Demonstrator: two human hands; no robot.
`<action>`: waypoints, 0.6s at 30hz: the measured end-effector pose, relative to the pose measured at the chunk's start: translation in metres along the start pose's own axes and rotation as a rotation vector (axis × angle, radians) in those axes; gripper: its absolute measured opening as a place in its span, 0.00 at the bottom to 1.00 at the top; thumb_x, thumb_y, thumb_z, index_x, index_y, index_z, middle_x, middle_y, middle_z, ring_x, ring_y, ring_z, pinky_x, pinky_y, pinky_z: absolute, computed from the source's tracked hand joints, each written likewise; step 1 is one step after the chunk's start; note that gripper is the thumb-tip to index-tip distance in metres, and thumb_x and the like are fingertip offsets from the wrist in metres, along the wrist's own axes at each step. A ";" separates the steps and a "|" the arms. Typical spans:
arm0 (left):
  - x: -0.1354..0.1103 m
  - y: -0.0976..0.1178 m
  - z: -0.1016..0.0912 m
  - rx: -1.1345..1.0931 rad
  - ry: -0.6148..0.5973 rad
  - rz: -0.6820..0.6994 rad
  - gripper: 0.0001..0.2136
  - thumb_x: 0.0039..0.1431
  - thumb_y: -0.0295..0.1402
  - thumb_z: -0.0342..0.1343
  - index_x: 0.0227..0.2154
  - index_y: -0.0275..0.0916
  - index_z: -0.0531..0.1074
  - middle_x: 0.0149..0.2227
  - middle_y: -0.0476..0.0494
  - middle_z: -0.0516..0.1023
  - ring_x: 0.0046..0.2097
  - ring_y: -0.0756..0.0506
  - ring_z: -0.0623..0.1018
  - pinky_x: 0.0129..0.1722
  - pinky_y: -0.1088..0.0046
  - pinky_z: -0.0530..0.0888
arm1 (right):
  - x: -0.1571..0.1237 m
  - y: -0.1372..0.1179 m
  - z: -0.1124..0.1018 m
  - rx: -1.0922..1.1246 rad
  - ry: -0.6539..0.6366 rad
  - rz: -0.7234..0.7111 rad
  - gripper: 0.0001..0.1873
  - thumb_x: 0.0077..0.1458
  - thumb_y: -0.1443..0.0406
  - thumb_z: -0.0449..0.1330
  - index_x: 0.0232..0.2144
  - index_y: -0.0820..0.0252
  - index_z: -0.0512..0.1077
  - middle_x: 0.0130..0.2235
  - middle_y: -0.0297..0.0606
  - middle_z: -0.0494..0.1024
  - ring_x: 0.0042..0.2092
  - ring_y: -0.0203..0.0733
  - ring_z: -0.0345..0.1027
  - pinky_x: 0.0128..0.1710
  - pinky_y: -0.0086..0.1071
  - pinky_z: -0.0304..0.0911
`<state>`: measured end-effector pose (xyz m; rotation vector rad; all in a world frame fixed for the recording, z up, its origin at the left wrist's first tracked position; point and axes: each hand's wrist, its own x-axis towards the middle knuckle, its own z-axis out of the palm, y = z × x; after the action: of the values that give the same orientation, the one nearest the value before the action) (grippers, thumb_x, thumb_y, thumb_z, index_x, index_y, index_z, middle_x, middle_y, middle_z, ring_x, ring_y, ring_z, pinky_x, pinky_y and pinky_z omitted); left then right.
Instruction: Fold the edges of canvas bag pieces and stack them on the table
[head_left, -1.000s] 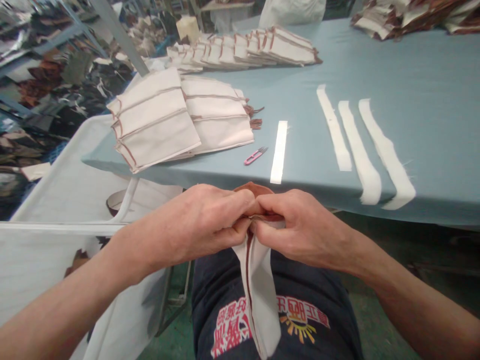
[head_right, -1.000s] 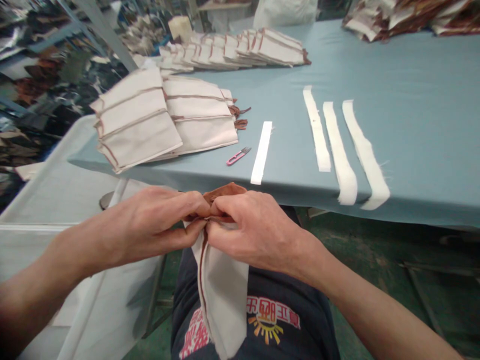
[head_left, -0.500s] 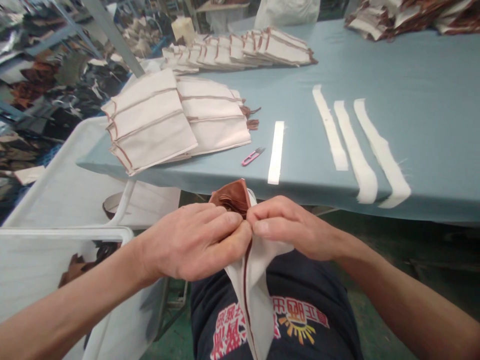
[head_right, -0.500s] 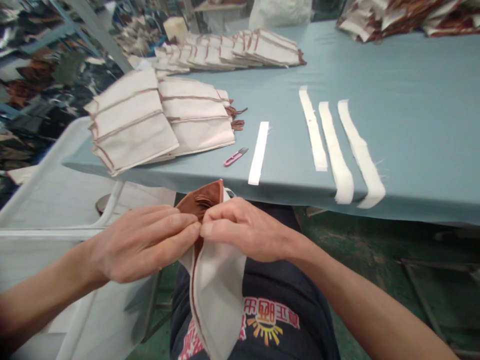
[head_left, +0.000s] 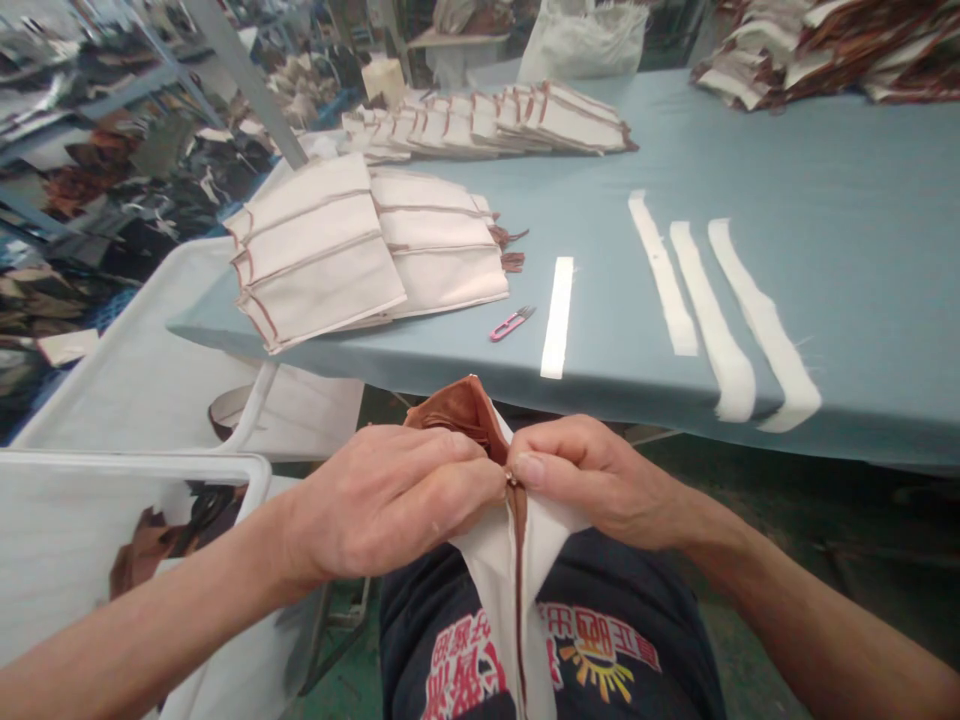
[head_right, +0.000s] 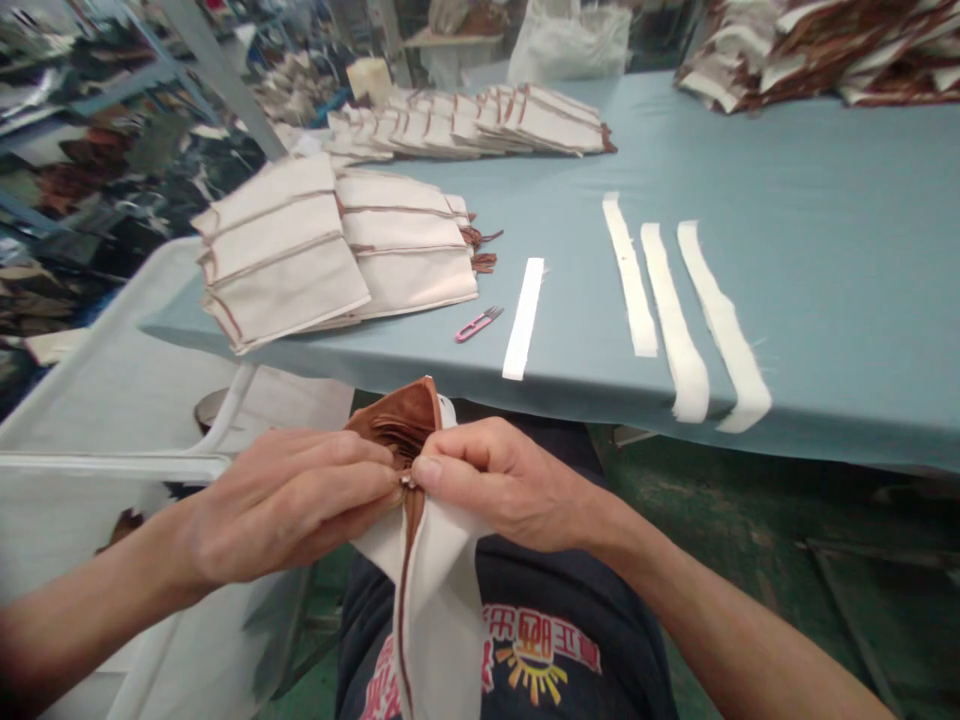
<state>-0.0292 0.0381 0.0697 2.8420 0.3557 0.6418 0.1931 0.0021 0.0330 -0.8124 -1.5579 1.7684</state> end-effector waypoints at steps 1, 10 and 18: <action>0.001 0.002 0.001 -0.008 0.026 -0.038 0.05 0.72 0.27 0.50 0.39 0.38 0.69 0.32 0.45 0.81 0.32 0.49 0.80 0.31 0.76 0.73 | -0.002 -0.004 -0.001 -0.092 0.013 -0.030 0.23 0.67 0.53 0.54 0.23 0.59 0.60 0.23 0.26 0.56 0.24 0.29 0.47 0.21 0.25 0.45; 0.003 -0.007 -0.006 -0.338 -0.122 -0.214 0.14 0.74 0.40 0.48 0.37 0.38 0.71 0.31 0.48 0.79 0.31 0.51 0.76 0.31 0.77 0.68 | -0.007 -0.015 -0.002 -0.748 0.084 -0.400 0.13 0.66 0.71 0.51 0.29 0.60 0.70 0.26 0.32 0.75 0.27 0.31 0.65 0.29 0.25 0.57; 0.008 -0.005 -0.003 -0.331 -0.187 -0.205 0.17 0.75 0.35 0.44 0.28 0.38 0.67 0.25 0.52 0.71 0.27 0.51 0.68 0.28 0.74 0.64 | -0.006 -0.012 0.000 -0.852 0.186 -0.572 0.12 0.59 0.74 0.51 0.28 0.59 0.71 0.27 0.36 0.80 0.27 0.34 0.71 0.29 0.28 0.62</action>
<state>-0.0248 0.0451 0.0740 2.4829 0.4546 0.3525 0.1977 -0.0011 0.0454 -0.7519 -2.1463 0.5784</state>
